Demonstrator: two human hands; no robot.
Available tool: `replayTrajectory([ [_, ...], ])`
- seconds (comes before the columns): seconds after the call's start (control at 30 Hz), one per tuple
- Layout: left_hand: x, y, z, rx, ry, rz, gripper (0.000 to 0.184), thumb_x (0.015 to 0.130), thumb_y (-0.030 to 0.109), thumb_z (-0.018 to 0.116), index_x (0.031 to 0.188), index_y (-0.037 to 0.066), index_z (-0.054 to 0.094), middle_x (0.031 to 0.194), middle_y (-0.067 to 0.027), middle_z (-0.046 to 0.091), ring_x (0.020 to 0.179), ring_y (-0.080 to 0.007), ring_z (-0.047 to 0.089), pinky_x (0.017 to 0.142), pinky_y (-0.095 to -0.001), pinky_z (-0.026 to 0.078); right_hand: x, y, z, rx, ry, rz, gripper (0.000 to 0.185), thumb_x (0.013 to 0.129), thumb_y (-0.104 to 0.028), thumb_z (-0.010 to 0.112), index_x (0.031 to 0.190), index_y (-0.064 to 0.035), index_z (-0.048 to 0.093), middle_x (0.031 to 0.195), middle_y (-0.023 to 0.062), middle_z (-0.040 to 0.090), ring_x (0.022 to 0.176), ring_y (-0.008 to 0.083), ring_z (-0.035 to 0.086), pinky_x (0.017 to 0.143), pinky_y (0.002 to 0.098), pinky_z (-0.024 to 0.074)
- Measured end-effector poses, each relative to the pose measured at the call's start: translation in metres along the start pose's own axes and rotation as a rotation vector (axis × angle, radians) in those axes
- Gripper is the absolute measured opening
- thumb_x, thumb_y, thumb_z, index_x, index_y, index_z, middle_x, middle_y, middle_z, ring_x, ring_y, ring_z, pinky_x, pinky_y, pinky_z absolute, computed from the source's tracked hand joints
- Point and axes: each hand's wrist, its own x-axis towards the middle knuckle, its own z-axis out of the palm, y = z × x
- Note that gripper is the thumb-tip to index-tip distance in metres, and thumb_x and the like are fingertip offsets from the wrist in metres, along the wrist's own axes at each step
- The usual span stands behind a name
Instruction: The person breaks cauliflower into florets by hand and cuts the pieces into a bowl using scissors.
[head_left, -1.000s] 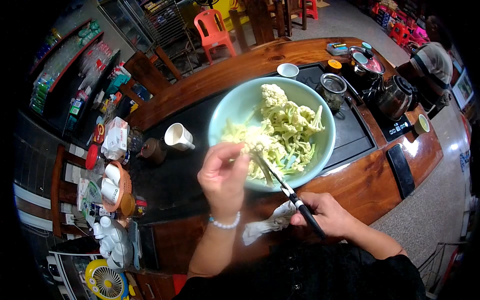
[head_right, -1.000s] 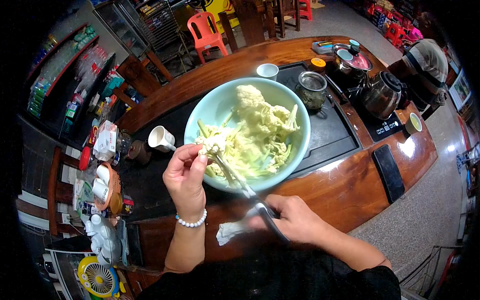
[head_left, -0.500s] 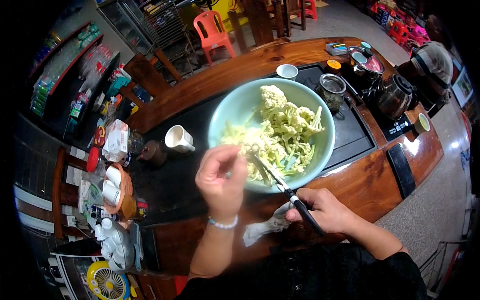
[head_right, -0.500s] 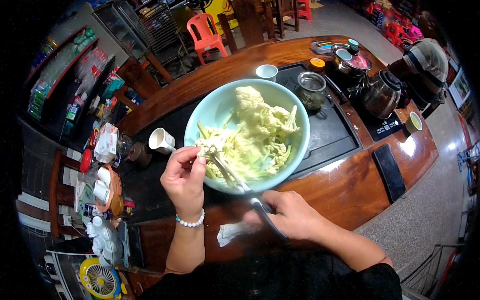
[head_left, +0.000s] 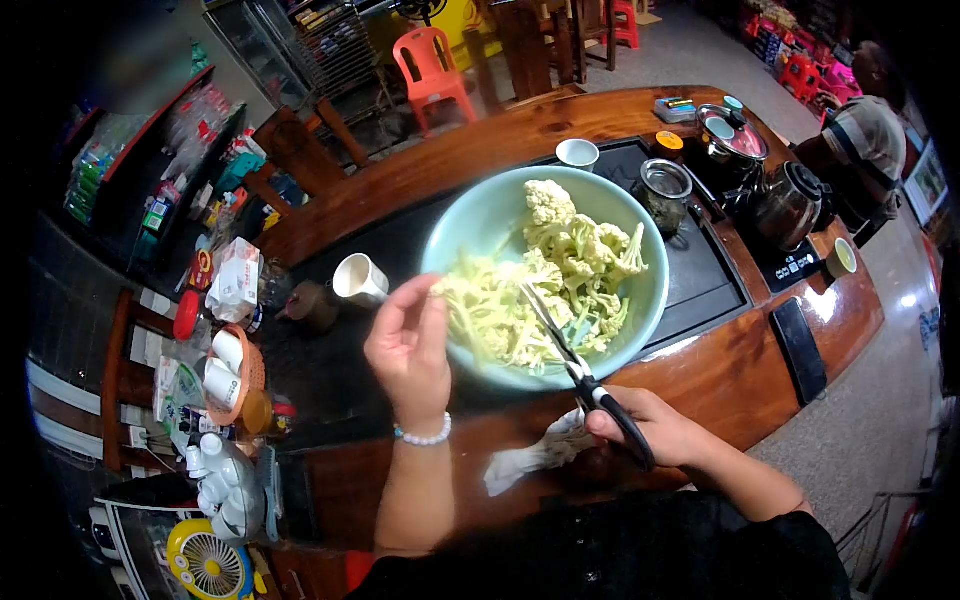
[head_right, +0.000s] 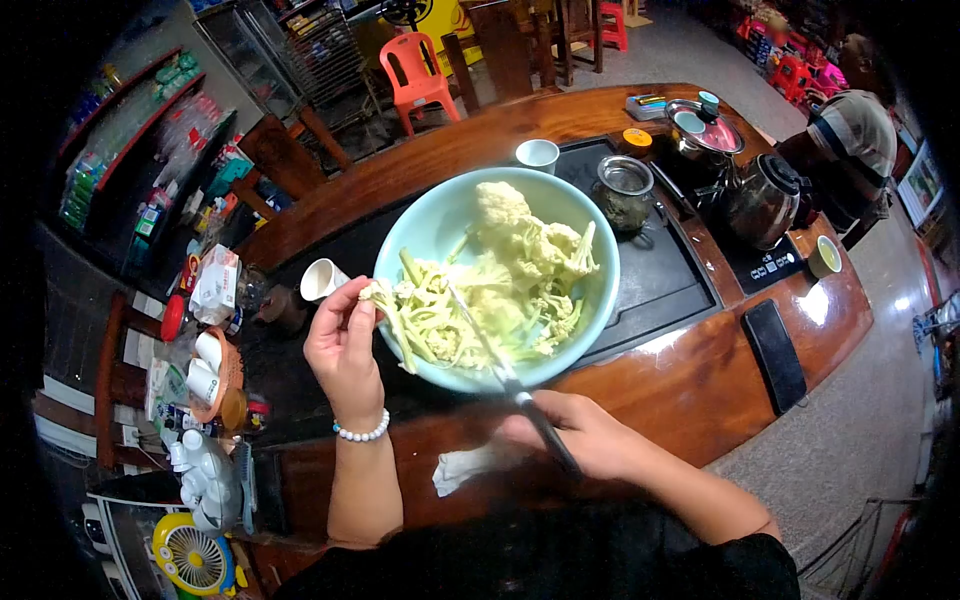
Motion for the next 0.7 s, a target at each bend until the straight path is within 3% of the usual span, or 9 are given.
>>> replayTrajectory([
  [0.1,0.005,-0.022,-0.004,0.234,-0.036,0.109,0.027,0.087,-0.002,0.059,0.113,-0.005,0.063,0.110,-0.0125,0.066,0.101,-0.0157,0.062,0.086,-0.0267,0.049,-0.014,0.021,-0.006,0.114,0.019,-0.039,0.042,0.093,-0.043,0.061,0.102,-0.0016,0.062,0.072,-0.0004,0.055,0.066,0.0091,0.051,0.058,0.0244,0.0407],
  [0.17,0.010,-0.027,-0.004,0.470,-0.164,0.181,0.038,0.082,-0.002,0.058,0.120,0.000,0.062,0.126,-0.0181,0.059,0.116,-0.0275,0.058,0.099,-0.0349,0.043,-0.024,0.026,-0.010,0.176,0.020,-0.046,0.042,0.093,-0.043,0.060,0.100,-0.0016,0.060,0.071,-0.0011,0.054,0.065,0.0084,0.050,0.057,0.0235,0.0402],
  [0.23,0.006,-0.021,0.003,0.621,-0.192,0.228,0.039,0.082,0.001,0.059,0.121,0.002,0.062,0.132,-0.0207,0.053,0.120,-0.0316,0.054,0.101,-0.0372,0.041,-0.032,0.033,-0.014,0.209,0.067,-0.083,0.041,0.092,-0.045,0.062,0.094,-0.0038,0.057,0.071,-0.0020,0.054,0.065,0.0073,0.050,0.056,0.0220,0.0398],
  [0.33,0.007,-0.013,0.016,0.752,-0.218,0.322,0.041,0.081,0.006,0.063,0.121,0.004,0.063,0.136,-0.0231,0.049,0.124,-0.0349,0.050,0.103,-0.0398,0.039,-0.042,0.041,-0.023,0.254,0.116,-0.084,0.041,0.091,-0.046,0.062,0.088,-0.0059,0.055,0.072,-0.0020,0.054,0.066,0.0075,0.051,0.056,0.0221,0.0405],
  [0.43,0.013,-0.006,0.028,0.645,-0.410,0.104,0.044,0.079,0.004,0.067,0.123,0.005,0.062,0.137,-0.0195,0.048,0.129,-0.0305,0.046,0.105,-0.0376,0.038,-0.046,0.044,-0.027,0.270,0.144,-0.099,0.040,0.090,-0.046,0.063,0.086,-0.0074,0.054,0.073,-0.0021,0.054,0.066,0.0078,0.052,0.057,0.0224,0.0412],
  [0.47,0.015,-0.006,0.030,0.739,-0.501,0.124,0.043,0.078,0.010,0.070,0.120,0.006,0.064,0.136,-0.0199,0.048,0.126,-0.0348,0.047,0.105,-0.0398,0.038,-0.047,0.046,-0.028,0.275,0.147,-0.107,0.039,0.091,-0.045,0.063,0.086,-0.0074,0.054,0.073,-0.0021,0.053,0.067,0.0078,0.052,0.058,0.0225,0.0415],
  [0.57,0.022,-0.002,0.046,0.980,-0.507,0.286,0.041,0.077,0.016,0.071,0.116,0.007,0.065,0.132,-0.0205,0.050,0.123,-0.0355,0.049,0.103,-0.0413,0.038,-0.049,0.049,-0.030,0.301,0.151,-0.133,0.037,0.091,-0.043,0.063,0.086,-0.0075,0.053,0.073,-0.0022,0.053,0.068,0.0079,0.052,0.060,0.0228,0.0423],
  [0.7,0.043,0.003,0.083,0.952,-0.624,0.351,0.037,0.077,0.016,0.070,0.113,0.008,0.067,0.133,-0.0206,0.050,0.123,-0.0354,0.048,0.102,-0.0423,0.039,-0.051,0.052,-0.029,0.337,0.171,-0.126,0.033,0.092,-0.038,0.063,0.087,-0.0071,0.053,0.073,-0.0024,0.052,0.070,0.0079,0.052,0.063,0.0233,0.0425],
])
